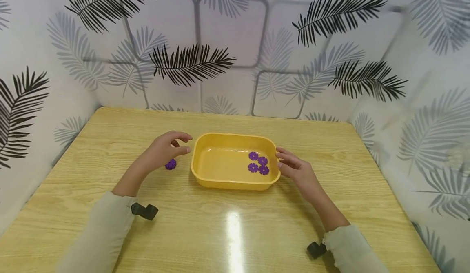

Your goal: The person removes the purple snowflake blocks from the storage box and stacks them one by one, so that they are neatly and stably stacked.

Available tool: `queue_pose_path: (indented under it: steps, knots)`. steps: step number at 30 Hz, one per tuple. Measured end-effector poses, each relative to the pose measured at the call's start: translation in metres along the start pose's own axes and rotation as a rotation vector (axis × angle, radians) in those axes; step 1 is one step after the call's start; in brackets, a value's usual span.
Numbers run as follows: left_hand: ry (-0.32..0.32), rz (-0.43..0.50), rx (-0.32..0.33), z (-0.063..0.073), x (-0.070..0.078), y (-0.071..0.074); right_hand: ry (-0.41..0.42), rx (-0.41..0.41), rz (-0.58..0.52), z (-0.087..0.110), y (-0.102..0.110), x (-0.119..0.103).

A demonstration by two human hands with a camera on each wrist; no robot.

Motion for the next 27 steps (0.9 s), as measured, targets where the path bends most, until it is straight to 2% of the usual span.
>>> queue_pose_path:
  steps: [9, 15, 27]
  knots:
    - [-0.062, 0.058, -0.035, -0.026, 0.033, -0.021, -0.008, 0.000, -0.001, 0.000, 0.000, 0.001]
    - [-0.071, 0.052, -0.073, -0.041, 0.051, -0.041, -0.003, 0.002, -0.009, 0.001, 0.000, 0.001]
    - [-0.069, 0.038, -0.176, -0.066, 0.071, -0.088, -0.004, 0.002, -0.013, 0.001, 0.000, -0.002]
Point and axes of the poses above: each hand's wrist, its own z-axis away from the middle knuckle, its own y-axis out of the back of the hand, x = y × z, the point moved 3 cm from there along -z, towards the middle knuckle, and after that the axes turned 2 degrees about z, right-handed, at the moved point
